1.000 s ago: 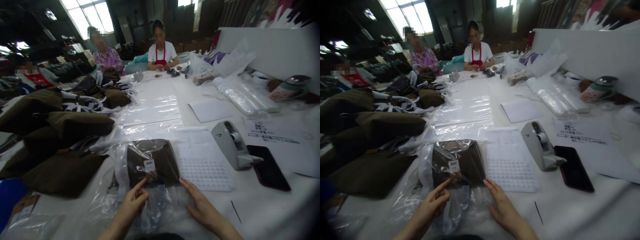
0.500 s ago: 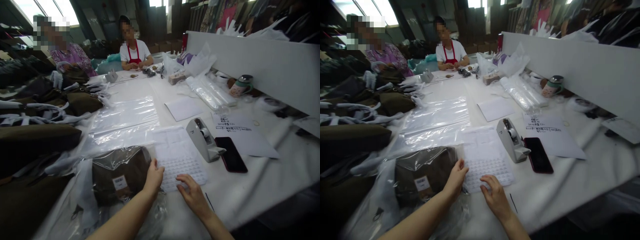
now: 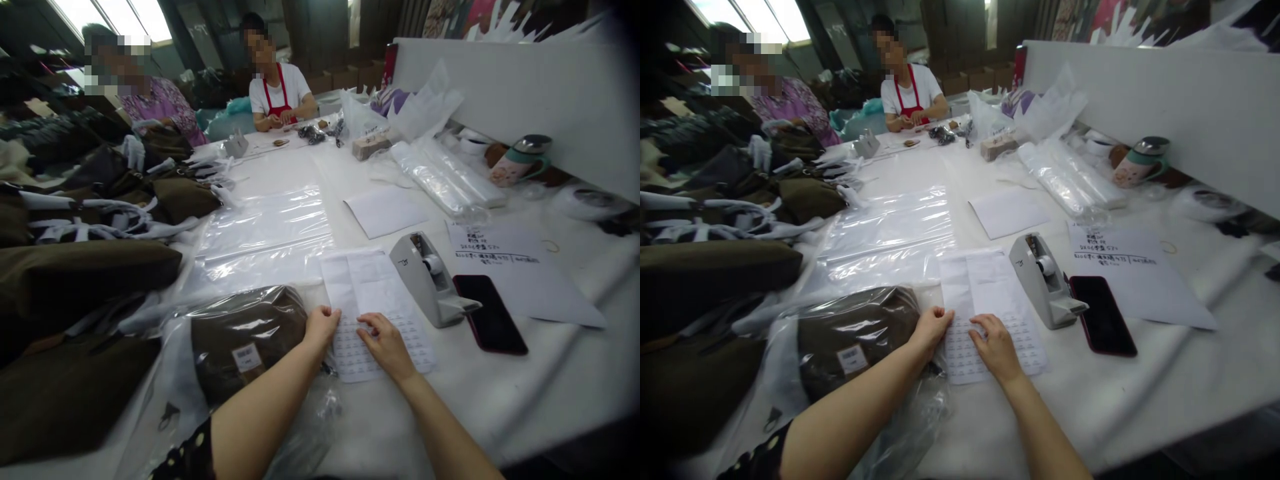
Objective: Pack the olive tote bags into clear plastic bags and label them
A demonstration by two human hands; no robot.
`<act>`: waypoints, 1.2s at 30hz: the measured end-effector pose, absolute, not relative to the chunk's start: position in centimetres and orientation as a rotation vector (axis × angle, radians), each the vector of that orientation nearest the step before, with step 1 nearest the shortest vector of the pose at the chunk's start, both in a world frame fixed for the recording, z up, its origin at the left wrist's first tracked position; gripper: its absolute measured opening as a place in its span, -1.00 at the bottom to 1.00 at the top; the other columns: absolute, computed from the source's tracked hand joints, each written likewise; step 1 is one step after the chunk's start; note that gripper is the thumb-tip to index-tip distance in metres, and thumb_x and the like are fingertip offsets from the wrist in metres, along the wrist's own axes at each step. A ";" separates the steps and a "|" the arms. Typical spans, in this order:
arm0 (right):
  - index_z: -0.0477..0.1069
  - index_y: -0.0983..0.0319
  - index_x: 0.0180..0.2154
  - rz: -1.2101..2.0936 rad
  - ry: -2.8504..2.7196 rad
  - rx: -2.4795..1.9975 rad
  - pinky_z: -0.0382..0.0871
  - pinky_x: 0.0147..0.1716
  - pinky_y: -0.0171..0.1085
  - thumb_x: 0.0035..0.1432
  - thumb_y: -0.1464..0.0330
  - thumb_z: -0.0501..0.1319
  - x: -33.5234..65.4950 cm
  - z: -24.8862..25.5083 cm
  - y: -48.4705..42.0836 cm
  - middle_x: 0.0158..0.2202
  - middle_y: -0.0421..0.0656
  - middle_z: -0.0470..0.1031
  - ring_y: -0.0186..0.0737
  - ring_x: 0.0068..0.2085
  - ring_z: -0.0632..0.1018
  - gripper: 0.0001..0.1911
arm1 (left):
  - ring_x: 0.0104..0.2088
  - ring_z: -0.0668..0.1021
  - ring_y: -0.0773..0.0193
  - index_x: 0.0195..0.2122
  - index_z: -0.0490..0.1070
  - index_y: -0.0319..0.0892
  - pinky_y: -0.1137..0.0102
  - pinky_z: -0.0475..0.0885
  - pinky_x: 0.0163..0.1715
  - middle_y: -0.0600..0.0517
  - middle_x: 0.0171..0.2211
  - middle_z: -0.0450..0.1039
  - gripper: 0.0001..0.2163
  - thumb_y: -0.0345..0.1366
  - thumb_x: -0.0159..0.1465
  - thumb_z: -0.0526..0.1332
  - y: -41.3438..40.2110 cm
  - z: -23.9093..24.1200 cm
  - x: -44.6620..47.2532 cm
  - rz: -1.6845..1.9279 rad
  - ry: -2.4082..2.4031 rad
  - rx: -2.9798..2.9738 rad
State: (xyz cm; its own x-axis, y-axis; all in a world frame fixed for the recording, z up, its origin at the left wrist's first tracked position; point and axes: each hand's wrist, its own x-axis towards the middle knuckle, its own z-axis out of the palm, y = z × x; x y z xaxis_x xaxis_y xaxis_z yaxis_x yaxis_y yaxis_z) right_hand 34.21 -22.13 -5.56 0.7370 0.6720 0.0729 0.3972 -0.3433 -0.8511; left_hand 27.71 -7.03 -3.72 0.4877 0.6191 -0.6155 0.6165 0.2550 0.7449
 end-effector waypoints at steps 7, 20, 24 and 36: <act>0.44 0.22 -0.23 0.270 -0.892 -2.049 0.34 -0.10 -0.13 0.13 0.39 0.19 35.2 -3.8 -19.7 -0.22 -0.10 0.47 -0.11 -0.14 0.44 -0.86 | -0.54 0.44 0.35 -0.31 0.35 -0.27 0.49 0.31 -0.56 0.03 -0.52 0.40 -0.82 -0.32 0.09 0.23 -6.7 -3.1 28.5 -0.062 1.143 1.370; 0.42 0.21 -0.39 0.230 -1.075 -2.116 0.31 -0.17 -0.16 0.14 0.40 0.20 35.4 -4.7 -18.7 -0.34 -0.12 0.45 -0.11 -0.22 0.41 -0.94 | -0.37 0.51 0.22 -0.31 0.45 -0.28 0.45 0.36 -0.45 -0.05 -0.37 0.51 -0.83 -0.35 0.07 0.20 -5.3 -3.8 29.9 -0.136 1.038 1.440; 0.42 0.19 -0.38 0.148 -1.149 -2.080 0.30 -0.19 -0.16 0.22 0.34 0.11 34.9 -4.9 -19.0 -0.33 -0.10 0.45 -0.12 -0.22 0.41 -0.83 | -0.38 0.49 0.27 -0.34 0.43 -0.29 0.41 0.37 -0.39 -0.03 -0.39 0.48 -0.87 -0.34 0.13 0.20 -5.3 -3.6 30.0 -0.145 1.067 1.471; 0.38 0.20 -0.30 0.279 -0.614 -1.917 0.29 -0.13 -0.16 0.16 0.13 0.14 33.7 -2.3 -20.6 -0.27 -0.11 0.44 -0.11 -0.18 0.44 -0.73 | -0.01 0.44 -0.07 0.03 0.28 -0.43 0.14 0.34 0.00 -0.31 -0.04 0.39 -0.55 -0.28 0.14 0.19 -6.3 0.6 29.1 -0.076 1.038 1.573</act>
State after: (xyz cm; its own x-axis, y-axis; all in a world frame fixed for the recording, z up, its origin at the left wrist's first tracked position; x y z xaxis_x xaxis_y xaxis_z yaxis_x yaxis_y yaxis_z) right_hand 33.66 -20.58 -2.31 0.8410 0.5346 0.0831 0.2886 -0.3133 -0.9048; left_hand 29.05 -6.27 0.65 0.6013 0.5631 -0.5670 0.6393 0.0866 0.7640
